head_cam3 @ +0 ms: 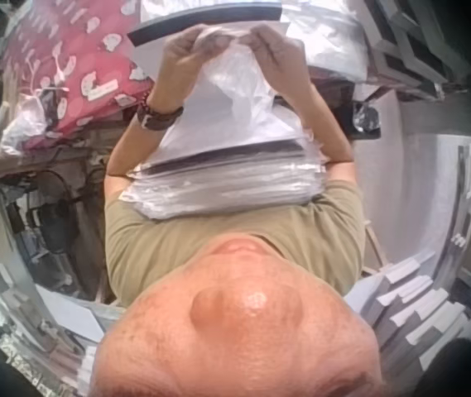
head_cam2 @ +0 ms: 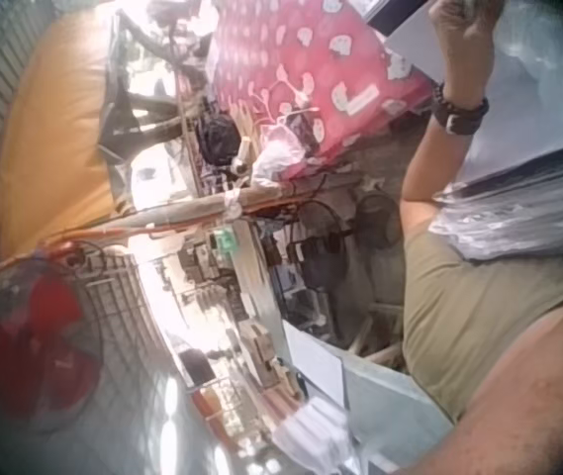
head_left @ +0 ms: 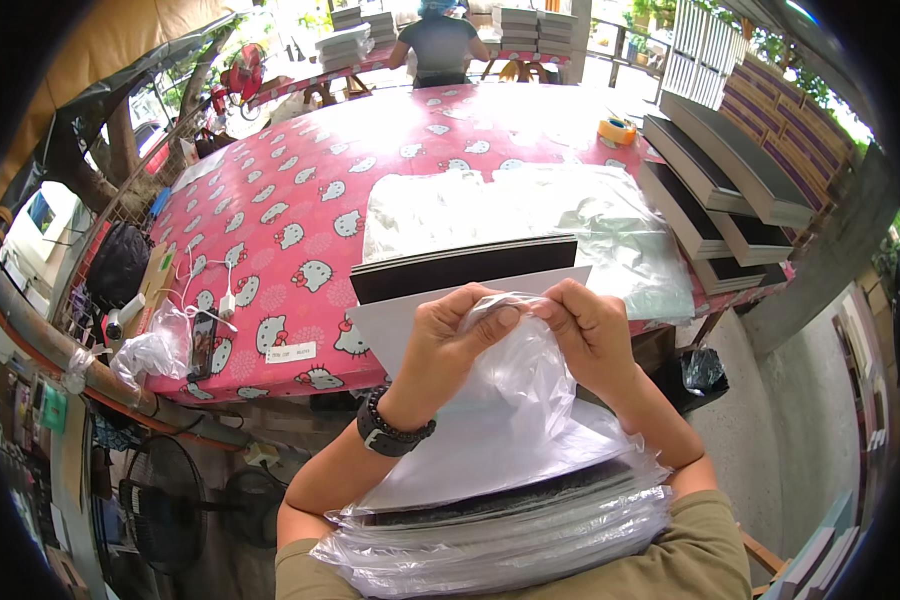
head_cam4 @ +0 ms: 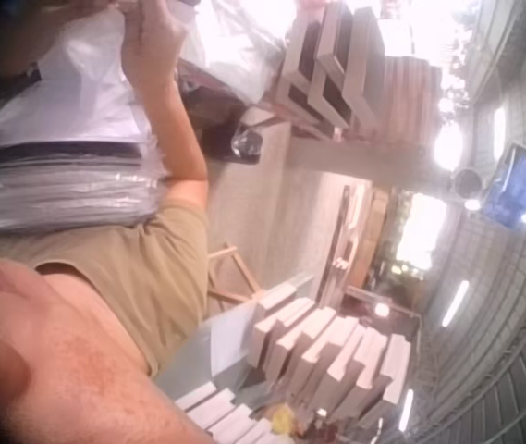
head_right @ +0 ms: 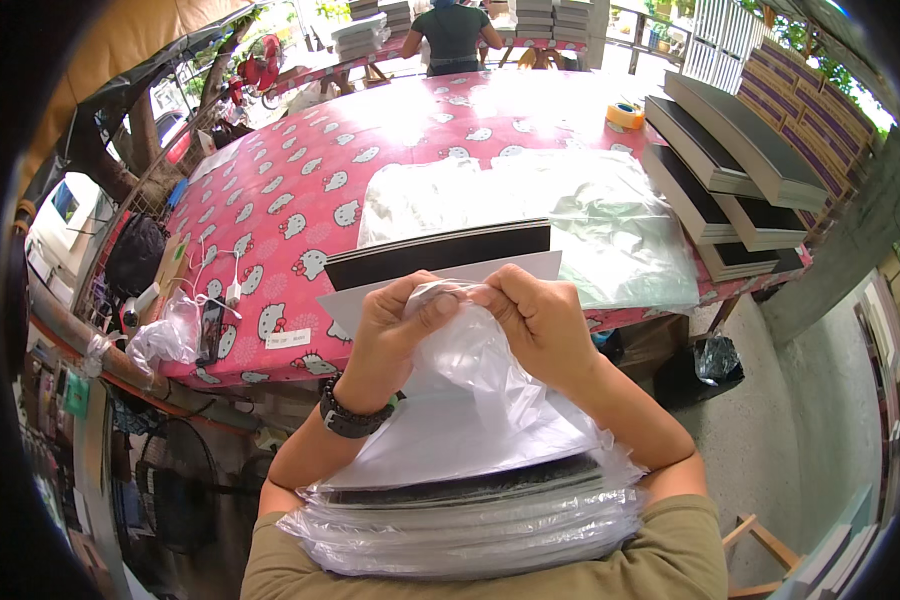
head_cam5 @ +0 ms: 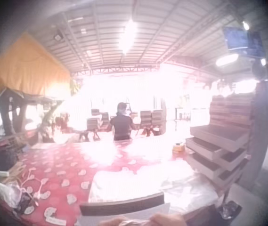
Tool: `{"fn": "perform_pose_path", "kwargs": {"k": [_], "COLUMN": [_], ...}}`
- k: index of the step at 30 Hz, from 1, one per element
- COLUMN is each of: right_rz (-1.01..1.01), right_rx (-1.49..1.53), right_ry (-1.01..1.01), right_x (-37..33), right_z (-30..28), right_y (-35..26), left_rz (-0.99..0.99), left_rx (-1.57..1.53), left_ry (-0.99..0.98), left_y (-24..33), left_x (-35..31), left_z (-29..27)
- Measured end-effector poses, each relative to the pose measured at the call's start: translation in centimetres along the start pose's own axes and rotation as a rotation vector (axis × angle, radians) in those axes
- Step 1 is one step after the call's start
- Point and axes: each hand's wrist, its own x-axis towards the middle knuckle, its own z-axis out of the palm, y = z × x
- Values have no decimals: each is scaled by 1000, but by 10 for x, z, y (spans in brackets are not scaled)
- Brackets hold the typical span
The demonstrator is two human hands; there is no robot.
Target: The person places black notebooks into individual plastic sleeves one at a time and stacks the packaged items on a table.
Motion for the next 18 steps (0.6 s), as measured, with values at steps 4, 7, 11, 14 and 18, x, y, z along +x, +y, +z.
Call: {"fn": "perform_pose_path", "kwargs": {"k": [4, 7, 11, 14, 18], "right_rz": [129, 200, 177, 353, 163], "right_rx": [103, 186, 420, 1291, 1329], "right_ry": [51, 47, 39, -32, 139], "right_x": [-3, -5, -3, -3, -5], "right_z": [4, 3, 8, -9, -89], "right_y": [-4, -1, 15, 15, 35], "left_rz": [-132, -109, -146, -176, -192], "left_rx": [-88, -153, -422, -816, -404], "left_ry": [-41, -66, -102, -423, -334], "left_y": [-2, -9, 0, -14, -35], "left_x": [-5, -8, -9, -27, -46], "left_z": [-5, -6, 0, -34, -97]}}
